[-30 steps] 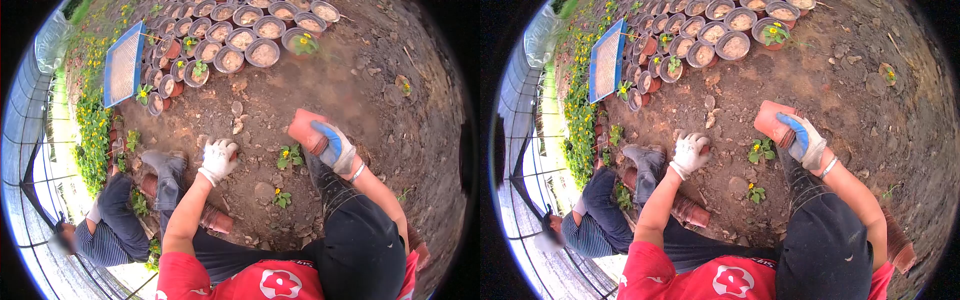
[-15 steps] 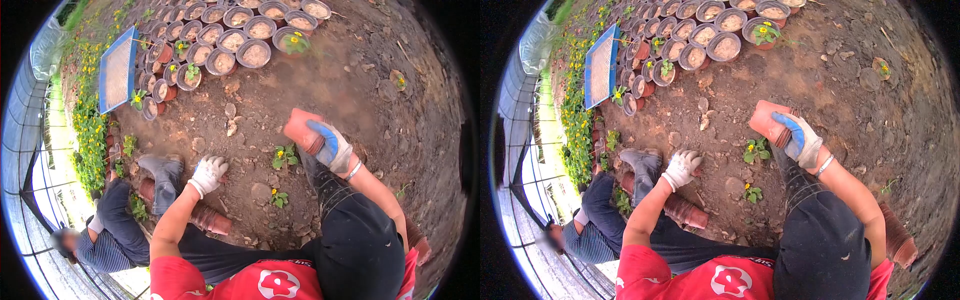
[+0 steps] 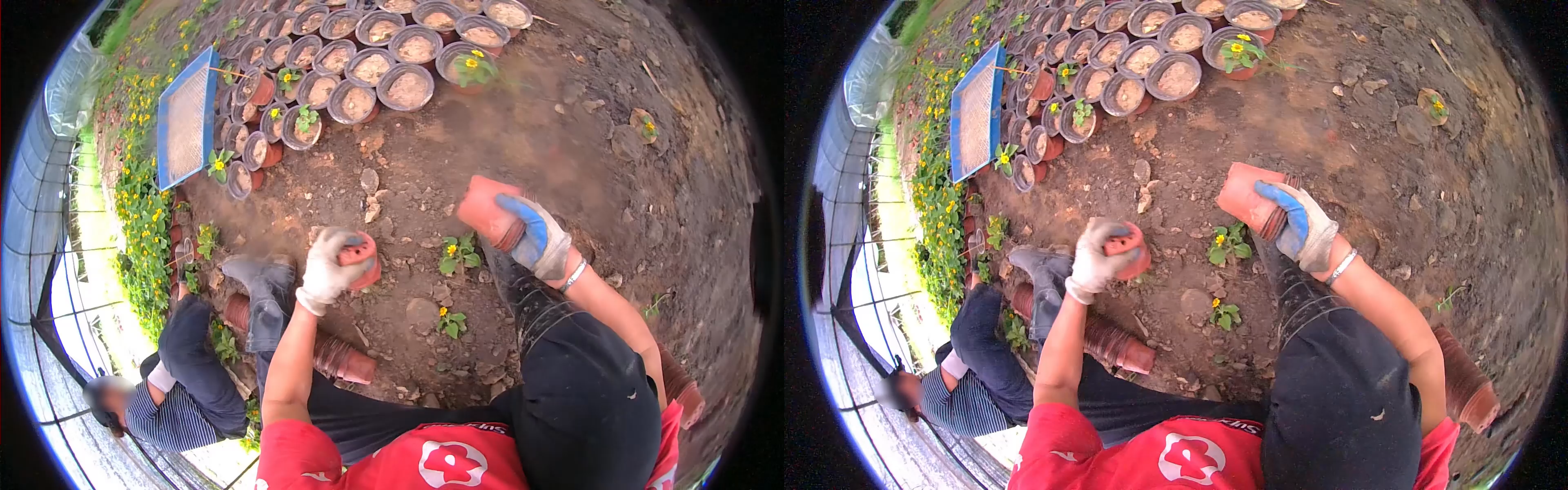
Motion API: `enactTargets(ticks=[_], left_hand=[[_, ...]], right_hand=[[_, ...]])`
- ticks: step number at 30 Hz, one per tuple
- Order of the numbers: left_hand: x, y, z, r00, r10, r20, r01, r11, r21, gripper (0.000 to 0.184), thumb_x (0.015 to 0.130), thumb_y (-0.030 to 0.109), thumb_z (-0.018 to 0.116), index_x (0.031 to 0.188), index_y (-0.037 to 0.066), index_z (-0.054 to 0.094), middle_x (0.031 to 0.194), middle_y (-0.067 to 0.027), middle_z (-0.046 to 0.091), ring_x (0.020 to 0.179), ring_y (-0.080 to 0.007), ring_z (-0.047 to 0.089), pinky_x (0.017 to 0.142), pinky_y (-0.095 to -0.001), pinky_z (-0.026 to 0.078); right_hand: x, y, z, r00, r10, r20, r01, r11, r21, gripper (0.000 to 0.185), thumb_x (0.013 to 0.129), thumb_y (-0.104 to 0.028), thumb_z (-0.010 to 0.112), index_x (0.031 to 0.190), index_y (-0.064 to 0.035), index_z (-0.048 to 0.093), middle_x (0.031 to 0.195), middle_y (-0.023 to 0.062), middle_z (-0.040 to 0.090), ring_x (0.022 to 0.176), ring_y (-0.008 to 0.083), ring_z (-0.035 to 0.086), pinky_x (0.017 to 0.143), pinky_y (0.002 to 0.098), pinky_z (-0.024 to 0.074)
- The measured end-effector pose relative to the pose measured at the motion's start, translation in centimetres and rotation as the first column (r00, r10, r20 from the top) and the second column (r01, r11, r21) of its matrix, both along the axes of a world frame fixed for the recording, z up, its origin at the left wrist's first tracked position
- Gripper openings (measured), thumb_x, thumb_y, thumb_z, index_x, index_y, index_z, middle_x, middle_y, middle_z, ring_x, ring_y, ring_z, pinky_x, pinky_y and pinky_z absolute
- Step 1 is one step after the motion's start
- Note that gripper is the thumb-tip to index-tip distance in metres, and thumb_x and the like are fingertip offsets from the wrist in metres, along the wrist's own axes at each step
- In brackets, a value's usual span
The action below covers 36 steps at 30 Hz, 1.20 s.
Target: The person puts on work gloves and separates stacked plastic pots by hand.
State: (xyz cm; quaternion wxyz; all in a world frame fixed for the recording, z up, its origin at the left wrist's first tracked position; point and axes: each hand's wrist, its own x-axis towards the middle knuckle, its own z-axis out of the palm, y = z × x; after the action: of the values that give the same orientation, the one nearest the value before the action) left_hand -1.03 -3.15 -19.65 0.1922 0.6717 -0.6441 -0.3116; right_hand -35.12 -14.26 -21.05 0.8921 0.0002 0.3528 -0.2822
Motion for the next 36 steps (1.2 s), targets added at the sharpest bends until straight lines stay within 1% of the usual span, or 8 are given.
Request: enactTargets(ticks=[3, 7, 9, 13, 21, 25, 27, 36], left_hand=[[-0.1, -1.2, 1.5, 0.681, 0.426, -0.596, -0.405, 0.897, 0.178, 0.039, 0.068, 0.007, 0.077, 0.103, 0.002, 0.06, 0.108, -0.0079, 0.061, 0.101, -0.0193, 0.058, 0.092, -0.0332, 0.045], [-1.4, -3.1, 1.1, 0.97, 0.242, 0.024, -0.223, 0.924, -0.311, 0.046, 0.075, 0.004, 0.073, 0.117, 0.0, 0.054, 0.117, -0.0083, 0.057, 0.105, -0.0175, 0.055, 0.096, -0.0314, 0.043], [-3.5, -3.8, 0.6, 0.846, 0.337, -0.413, -0.437, 0.882, -0.177, 0.05, 0.077, 0.005, 0.073, 0.122, 0.0, 0.051, 0.118, -0.0088, 0.056, 0.106, -0.0166, 0.054, 0.096, -0.0314, 0.043], [-5.5, -5.8, -0.6, 0.603, 0.428, -0.674, -0.631, 0.772, -0.075, 0.052, 0.081, 0.01, 0.072, 0.126, 0.001, 0.048, 0.12, -0.0073, 0.054, 0.109, -0.0154, 0.052, 0.096, -0.0298, 0.042], [-9.5, -7.3, -1.1, 0.349, 0.415, -0.84, -0.725, 0.688, 0.039, 0.042, 0.089, 0.019, 0.066, 0.124, 0.003, 0.049, 0.118, -0.0061, 0.055, 0.106, -0.0155, 0.053, 0.093, -0.0302, 0.044], [-10.8, -7.4, -2.6, 0.34, 0.413, -0.845, -0.723, 0.689, 0.045, 0.041, 0.091, 0.022, 0.063, 0.125, 0.003, 0.048, 0.117, -0.0062, 0.056, 0.107, -0.0156, 0.053, 0.094, -0.031, 0.043], [-13.2, -7.1, -2.6, 0.296, 0.432, -0.852, -0.639, 0.753, 0.16, 0.041, 0.092, 0.023, 0.062, 0.126, 0.004, 0.047, 0.119, -0.0064, 0.055, 0.109, -0.0157, 0.053, 0.096, -0.0312, 0.043], [-15.0, -6.3, -3.0, 0.319, 0.402, -0.858, -0.489, 0.846, 0.214, 0.052, 0.089, 0.02, 0.066, 0.132, 0.003, 0.041, 0.124, -0.0083, 0.051, 0.114, -0.0169, 0.05, 0.099, -0.0325, 0.042]], right_hand=[[0.5, 0.1, 0.4, 0.998, 0.023, -0.066, -0.028, 0.997, -0.068, 0.029, 0.091, -0.017, 0.06, 0.116, -0.0033, 0.057, 0.105, 0.0048, 0.064, 0.093, 0.0142, 0.064, 0.08, 0.0265, 0.0525], [0.8, 0.0, -0.4, 0.997, 0.026, -0.066, -0.027, 0.999, -0.018, 0.029, 0.091, -0.017, 0.06, 0.117, -0.003, 0.057, 0.107, 0.005, 0.063, 0.094, 0.0139, 0.063, 0.081, 0.0264, 0.0524], [0.0, 0.8, -2.7, 0.906, 0.061, -0.418, -0.3, 0.791, -0.533, 0.032, 0.091, -0.018, 0.06, 0.119, -0.002, 0.055, 0.108, 0.006, 0.063, 0.095, 0.0138, 0.063, 0.082, 0.0266, 0.0522], [-0.1, 0.4, -1.3, 0.994, 0.088, -0.062, -0.101, 0.962, -0.252, 0.03, 0.09, -0.005, 0.057, 0.12, -0.0039, 0.058, 0.113, 0.0071, 0.062, 0.099, 0.0158, 0.063, 0.086, 0.0278, 0.0528], [-0.6, 1.1, -2.0, 0.921, -0.094, -0.377, -0.322, 0.359, -0.876, 0.032, 0.092, -0.001, 0.053, 0.124, -0.004, 0.056, 0.12, 0.0085, 0.058, 0.104, 0.0157, 0.061, 0.091, 0.0282, 0.0506], [-0.1, 1.1, -0.9, 0.985, 0.029, -0.169, -0.106, 0.877, -0.469, 0.035, 0.09, 0.001, 0.054, 0.124, -0.0045, 0.055, 0.124, 0.0087, 0.056, 0.108, 0.0185, 0.059, 0.092, 0.0302, 0.0503], [-0.1, 1.3, -2.4, 0.932, -0.145, -0.332, -0.31, 0.155, -0.938, 0.04, 0.086, 0.002, 0.057, 0.125, -0.0058, 0.055, 0.125, 0.009, 0.055, 0.11, 0.021, 0.058, 0.093, 0.0321, 0.0498], [-0.3, 1.0, -2.9, 0.889, 0.079, -0.451, -0.443, 0.401, -0.802, 0.045, 0.084, 0.002, 0.061, 0.127, -0.0091, 0.054, 0.125, 0.0101, 0.057, 0.111, 0.0242, 0.058, 0.094, 0.0344, 0.0485]])
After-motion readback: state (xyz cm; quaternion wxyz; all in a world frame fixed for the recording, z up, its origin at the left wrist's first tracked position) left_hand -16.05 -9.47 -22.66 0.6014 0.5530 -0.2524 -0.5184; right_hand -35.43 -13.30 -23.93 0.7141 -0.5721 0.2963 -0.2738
